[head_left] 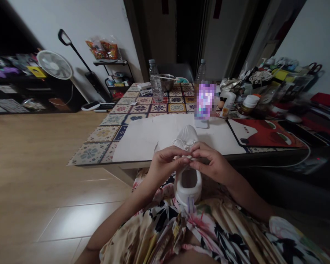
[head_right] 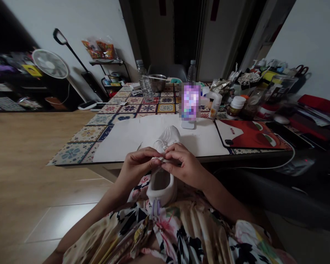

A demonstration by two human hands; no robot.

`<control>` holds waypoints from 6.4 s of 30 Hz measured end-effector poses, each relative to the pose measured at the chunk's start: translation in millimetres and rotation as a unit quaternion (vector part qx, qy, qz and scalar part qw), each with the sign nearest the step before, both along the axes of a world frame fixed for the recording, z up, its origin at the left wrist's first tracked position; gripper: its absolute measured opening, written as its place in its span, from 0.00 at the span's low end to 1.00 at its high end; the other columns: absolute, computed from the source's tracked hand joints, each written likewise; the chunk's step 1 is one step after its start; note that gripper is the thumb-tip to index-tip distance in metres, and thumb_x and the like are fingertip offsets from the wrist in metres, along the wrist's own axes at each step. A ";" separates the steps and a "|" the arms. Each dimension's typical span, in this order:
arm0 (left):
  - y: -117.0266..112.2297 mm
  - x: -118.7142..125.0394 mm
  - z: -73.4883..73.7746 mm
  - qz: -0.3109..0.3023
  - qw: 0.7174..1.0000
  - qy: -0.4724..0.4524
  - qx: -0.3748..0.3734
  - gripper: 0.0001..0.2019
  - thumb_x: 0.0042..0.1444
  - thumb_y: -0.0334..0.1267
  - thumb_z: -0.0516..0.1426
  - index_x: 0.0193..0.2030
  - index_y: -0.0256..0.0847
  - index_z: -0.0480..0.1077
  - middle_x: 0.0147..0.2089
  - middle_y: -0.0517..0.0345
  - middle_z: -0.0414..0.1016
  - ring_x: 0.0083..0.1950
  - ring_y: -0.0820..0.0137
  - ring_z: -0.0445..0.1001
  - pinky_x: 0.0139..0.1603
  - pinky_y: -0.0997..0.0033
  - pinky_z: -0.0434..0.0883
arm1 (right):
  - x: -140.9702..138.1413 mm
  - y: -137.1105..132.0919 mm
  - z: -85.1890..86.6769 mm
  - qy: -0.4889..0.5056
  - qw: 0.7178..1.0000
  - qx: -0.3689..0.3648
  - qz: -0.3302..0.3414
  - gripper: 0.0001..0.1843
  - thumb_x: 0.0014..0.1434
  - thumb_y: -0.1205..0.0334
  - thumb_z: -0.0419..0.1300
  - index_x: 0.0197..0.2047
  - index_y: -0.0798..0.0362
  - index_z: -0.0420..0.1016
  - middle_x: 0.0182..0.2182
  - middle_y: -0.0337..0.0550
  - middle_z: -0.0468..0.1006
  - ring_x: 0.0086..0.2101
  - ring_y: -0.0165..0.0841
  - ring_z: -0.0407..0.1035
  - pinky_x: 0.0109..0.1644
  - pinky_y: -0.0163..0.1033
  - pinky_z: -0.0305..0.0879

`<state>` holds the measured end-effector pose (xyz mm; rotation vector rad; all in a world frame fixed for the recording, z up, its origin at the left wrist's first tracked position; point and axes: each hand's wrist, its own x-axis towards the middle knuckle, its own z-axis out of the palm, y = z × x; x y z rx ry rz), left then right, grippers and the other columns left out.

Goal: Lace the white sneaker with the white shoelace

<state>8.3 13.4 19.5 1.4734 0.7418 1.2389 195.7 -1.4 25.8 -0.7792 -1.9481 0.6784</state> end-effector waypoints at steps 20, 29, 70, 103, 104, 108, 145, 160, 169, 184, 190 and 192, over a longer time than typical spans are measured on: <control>9.1 -6.0 2.7 -0.084 0.988 0.022 -0.128 0.10 0.43 0.42 0.69 0.28 0.38 0.80 0.28 0.58 0.79 0.30 0.73 0.73 0.37 0.74 0.69 | 1.5 -4.8 0.9 -0.202 0.865 0.444 -0.120 0.09 0.67 0.71 0.53 0.43 0.54 0.74 0.38 0.42 0.81 0.42 0.34 0.71 0.49 0.43 0.60; 21.0 1.0 -3.8 0.013 0.997 0.025 -0.075 0.10 0.43 0.40 0.68 0.30 0.36 0.77 0.28 0.57 0.77 0.28 0.74 0.70 0.30 0.75 0.67 | -2.7 -7.2 7.1 -0.102 0.949 0.298 0.031 0.07 0.66 0.64 0.57 0.35 0.49 0.72 0.33 0.37 0.81 0.40 0.34 0.70 0.51 0.45 0.57; -5.1 -20.0 4.7 -0.064 0.945 0.237 0.217 0.03 0.58 0.32 0.58 0.40 0.39 0.72 0.42 0.53 0.72 0.45 0.67 0.71 0.47 0.66 0.69 | 24.6 -11.8 25.8 -0.234 0.966 0.106 0.006 0.07 0.67 0.61 0.54 0.43 0.52 0.72 0.40 0.47 0.78 0.41 0.37 0.72 0.46 0.43 0.68; 0.8 -34.1 -9.9 -0.210 0.961 -0.151 0.103 0.21 0.58 0.50 0.59 0.22 0.38 0.66 0.34 0.55 0.63 0.38 0.68 0.65 0.39 0.69 0.65 | 40.6 -5.1 15.7 0.114 0.967 -0.075 0.214 0.20 0.64 0.45 0.56 0.27 0.50 0.67 0.25 0.40 0.66 0.31 0.36 0.64 0.36 0.43 0.64; -0.1 -33.6 -8.7 -0.203 0.954 -0.199 0.098 0.22 0.58 0.50 0.60 0.20 0.38 0.64 0.32 0.57 0.62 0.36 0.70 0.64 0.37 0.71 0.65 | 42.1 -6.0 16.6 0.172 0.959 -0.084 0.208 0.20 0.64 0.46 0.57 0.26 0.49 0.66 0.22 0.38 0.64 0.28 0.35 0.63 0.33 0.42 0.63; -3.0 -31.9 -2.0 -0.169 0.925 -0.328 0.091 0.22 0.52 0.45 0.65 0.17 0.38 0.61 0.23 0.62 0.54 0.26 0.74 0.59 0.29 0.75 0.61 | 40.8 -7.5 21.4 0.367 0.918 -0.105 0.105 0.13 0.59 0.54 0.64 0.26 0.48 0.69 0.15 0.31 0.58 0.17 0.28 0.54 0.25 0.37 0.57; -34.3 -8.6 14.0 -0.101 0.990 0.007 0.103 0.06 0.54 0.36 0.65 0.31 0.35 0.75 0.32 0.51 0.78 0.34 0.71 0.75 0.37 0.73 0.71 | -8.5 -32.8 -3.2 -0.002 0.972 0.196 -0.129 0.03 0.62 0.67 0.59 0.40 0.49 0.71 0.27 0.36 0.79 0.26 0.29 0.74 0.31 0.32 0.70; -35.5 -3.5 12.6 -0.063 0.994 -0.077 -0.044 0.09 0.50 0.37 0.67 0.30 0.35 0.74 0.28 0.57 0.75 0.30 0.74 0.71 0.33 0.77 0.68 | -8.4 -20.7 -0.9 -0.078 0.947 0.305 -0.065 0.09 0.62 0.69 0.57 0.45 0.47 0.69 0.34 0.40 0.79 0.31 0.33 0.73 0.35 0.38 0.68; -12.3 -3.9 -1.4 -0.018 0.988 -0.130 -0.081 0.15 0.46 0.44 0.69 0.26 0.35 0.71 0.27 0.59 0.75 0.28 0.75 0.69 0.31 0.77 0.66 | -2.9 -10.4 -1.5 0.159 0.979 0.130 -0.016 0.06 0.64 0.56 0.58 0.35 0.46 0.71 0.37 0.43 0.75 0.45 0.40 0.71 0.48 0.48 0.69; 24.9 -48.8 -22.7 -0.193 0.965 -0.135 -0.116 0.18 0.54 0.51 0.63 0.32 0.41 0.61 0.14 0.74 0.49 0.15 0.80 0.44 0.18 0.82 0.49 | 66.3 30.5 -5.0 0.051 0.966 -0.133 0.216 0.25 0.63 0.43 0.56 0.22 0.51 0.60 0.16 0.32 0.58 0.18 0.28 0.54 0.22 0.34 0.54; 15.2 -39.3 -9.3 -0.117 0.975 0.186 -0.034 0.16 0.63 0.49 0.54 0.37 0.35 0.71 0.23 0.64 0.63 0.23 0.77 0.58 0.22 0.80 0.55 | 45.6 23.2 5.5 -0.175 0.978 -0.073 0.086 0.18 0.65 0.47 0.56 0.31 0.52 0.70 0.27 0.37 0.71 0.28 0.31 0.64 0.31 0.34 0.62; 14.2 -39.4 -6.1 -0.102 0.961 0.256 0.001 0.14 0.62 0.45 0.55 0.34 0.35 0.72 0.28 0.60 0.69 0.28 0.75 0.62 0.27 0.79 0.59 | 47.3 22.6 4.3 -0.191 0.974 -0.077 0.092 0.16 0.66 0.49 0.56 0.34 0.52 0.73 0.27 0.36 0.73 0.28 0.30 0.66 0.30 0.33 0.63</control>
